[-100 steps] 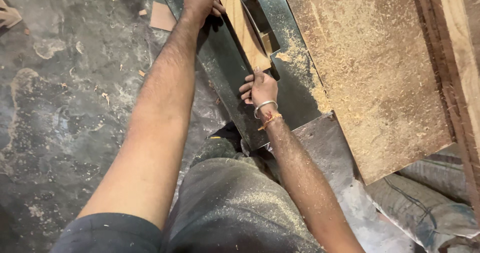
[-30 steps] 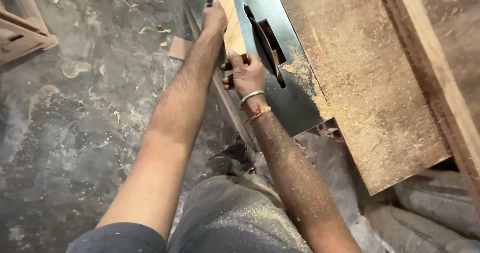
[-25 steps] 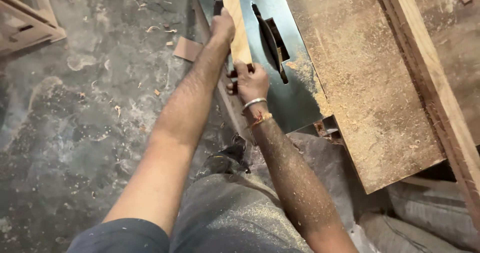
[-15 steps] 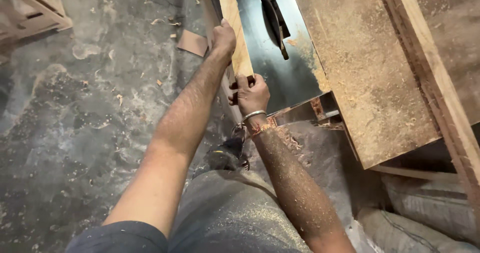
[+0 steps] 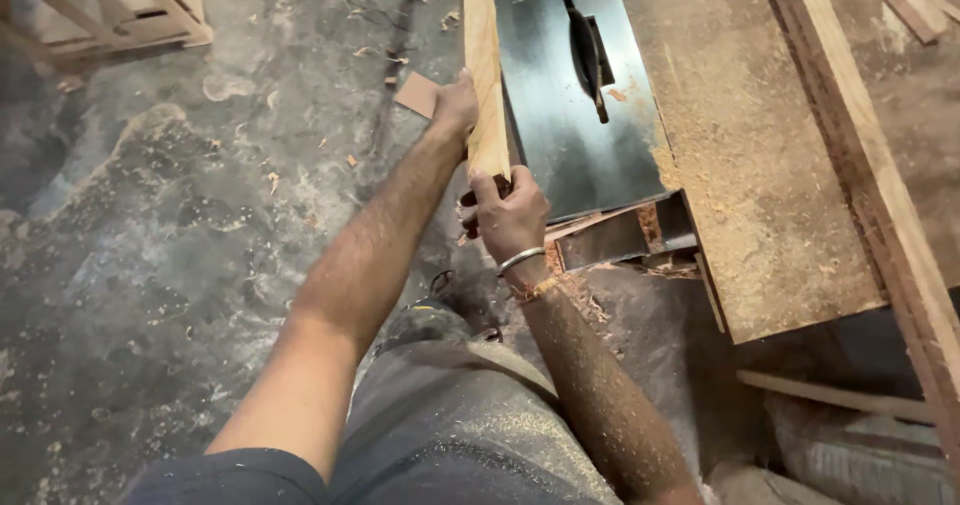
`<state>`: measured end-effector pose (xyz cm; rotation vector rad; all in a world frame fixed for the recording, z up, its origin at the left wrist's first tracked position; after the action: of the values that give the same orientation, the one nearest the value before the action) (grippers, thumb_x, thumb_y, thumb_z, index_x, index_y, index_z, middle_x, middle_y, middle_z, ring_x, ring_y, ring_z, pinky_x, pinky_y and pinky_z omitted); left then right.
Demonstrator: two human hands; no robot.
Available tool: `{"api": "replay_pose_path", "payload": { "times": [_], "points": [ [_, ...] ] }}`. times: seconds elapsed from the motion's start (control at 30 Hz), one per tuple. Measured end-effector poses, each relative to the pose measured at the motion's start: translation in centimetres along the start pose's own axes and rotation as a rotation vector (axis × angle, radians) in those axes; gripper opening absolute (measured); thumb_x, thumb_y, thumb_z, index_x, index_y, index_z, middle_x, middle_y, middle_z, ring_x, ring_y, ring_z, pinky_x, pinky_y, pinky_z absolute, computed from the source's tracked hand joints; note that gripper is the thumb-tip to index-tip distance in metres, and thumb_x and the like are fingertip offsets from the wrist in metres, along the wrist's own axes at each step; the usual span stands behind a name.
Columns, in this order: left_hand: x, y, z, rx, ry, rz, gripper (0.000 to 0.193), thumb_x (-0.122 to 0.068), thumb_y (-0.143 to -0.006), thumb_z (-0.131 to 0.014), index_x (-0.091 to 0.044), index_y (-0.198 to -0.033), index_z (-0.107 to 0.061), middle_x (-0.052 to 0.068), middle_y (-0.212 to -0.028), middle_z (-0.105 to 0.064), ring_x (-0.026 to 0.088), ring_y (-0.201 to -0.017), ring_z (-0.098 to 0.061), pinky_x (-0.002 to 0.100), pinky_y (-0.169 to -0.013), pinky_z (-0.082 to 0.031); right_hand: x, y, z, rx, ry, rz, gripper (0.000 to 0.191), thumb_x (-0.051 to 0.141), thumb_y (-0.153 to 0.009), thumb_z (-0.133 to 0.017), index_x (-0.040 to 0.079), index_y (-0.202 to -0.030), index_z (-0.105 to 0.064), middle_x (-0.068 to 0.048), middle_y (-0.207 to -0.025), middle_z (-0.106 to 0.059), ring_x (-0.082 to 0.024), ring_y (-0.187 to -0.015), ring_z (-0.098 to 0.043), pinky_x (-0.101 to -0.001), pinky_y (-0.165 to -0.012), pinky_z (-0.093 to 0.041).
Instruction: The person feeds long thin wooden strips one at a time along the fence of a table saw, guiding each strip past the blade to rip it, then carries the cut strip to a nearby table and stacks it with the finished strips. The person repeats this cutting and stacking cycle throughout the episode.
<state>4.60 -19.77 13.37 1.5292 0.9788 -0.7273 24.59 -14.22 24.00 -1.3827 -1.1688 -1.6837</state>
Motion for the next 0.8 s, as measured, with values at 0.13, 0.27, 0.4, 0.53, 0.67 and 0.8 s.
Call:
{"api": "replay_pose_path", "payload": {
  "times": [0.13,0.27,0.4,0.53,0.67,0.8],
  "points": [
    [1.2,1.0,3.1,-0.053,-0.003,-0.057,0.055,-0.044,-0.103,-0.044,0.005,-0.111,-0.067,0.016,-0.092,-0.074,0.026,-0.077,-0.075,0.044,-0.065,-0.062,2.0,2.6,-1.3,-0.005,0.320,0.153,0.029,0.025,-0.089,-0.072,-0.001,-0.086,-0.060,-0.011,-0.067,-0.072,-0.014,-0.053,-0.071,-0.0306,-0.047,-0.056],
    [5.0,0.7,6.8,0.052,0.191,0.075,0.058,-0.048,-0.104,-0.048,0.005,-0.110,-0.070,0.016,-0.088,-0.070,0.028,-0.073,-0.068,0.046,-0.062,-0.058,1.0,3.9,-3.9,0.069,0.393,0.093,0.031,0.026,-0.089,-0.072,-0.003,-0.088,-0.061,-0.011,-0.067,-0.073,-0.015,-0.054,-0.072,-0.0310,-0.050,-0.057],
    [8.1,0.5,12.9,0.022,-0.033,0.044,0.046,-0.034,-0.098,-0.050,0.003,-0.116,-0.071,0.012,-0.098,-0.077,0.024,-0.084,-0.074,0.041,-0.072,-0.059,-2.0,4.0,-7.3,0.199,0.273,-0.115,0.026,0.023,-0.086,-0.072,-0.001,-0.092,-0.065,-0.012,-0.072,-0.073,-0.017,-0.053,-0.068,-0.0324,-0.047,-0.056],
    [8.9,2.2,18.3,-0.082,-0.042,0.185,0.047,-0.031,-0.095,-0.064,0.011,-0.116,-0.071,0.018,-0.100,-0.075,0.027,-0.085,-0.073,0.042,-0.074,-0.059,-4.8,5.6,-10.8,0.398,0.040,-0.371,0.034,0.032,-0.095,-0.070,-0.002,-0.095,-0.069,-0.011,-0.079,-0.076,-0.015,-0.058,-0.067,-0.0295,-0.049,-0.054],
    [3.6,5.1,20.1,0.272,0.393,0.326,0.055,-0.042,-0.100,-0.051,0.009,-0.117,-0.064,0.020,-0.097,-0.073,0.031,-0.081,-0.073,0.043,-0.075,-0.062,-3.7,4.8,-14.5,0.491,-0.336,-0.378,0.036,0.035,-0.100,-0.064,-0.001,-0.103,-0.070,-0.011,-0.084,-0.073,-0.014,-0.061,-0.063,-0.0288,-0.052,-0.053],
    [-3.8,8.2,23.1,0.559,0.547,0.385,0.075,-0.057,-0.104,-0.037,0.012,-0.115,-0.062,0.023,-0.096,-0.073,0.030,-0.084,-0.074,0.039,-0.078,-0.064,-0.9,3.1,-19.7,0.567,-0.535,-0.216,0.041,0.042,-0.102,-0.056,0.003,-0.112,-0.063,-0.013,-0.089,-0.073,-0.017,-0.064,-0.066,-0.0297,-0.052,-0.052]
  ]
}}
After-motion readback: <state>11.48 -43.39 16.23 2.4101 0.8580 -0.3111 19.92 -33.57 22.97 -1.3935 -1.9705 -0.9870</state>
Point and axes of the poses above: each hand's wrist, its own y-axis away from the middle knuckle, its own z-axis out of the back of the hand, x = y × z, the point moved 3 cm from there along -y, towards the middle knuckle
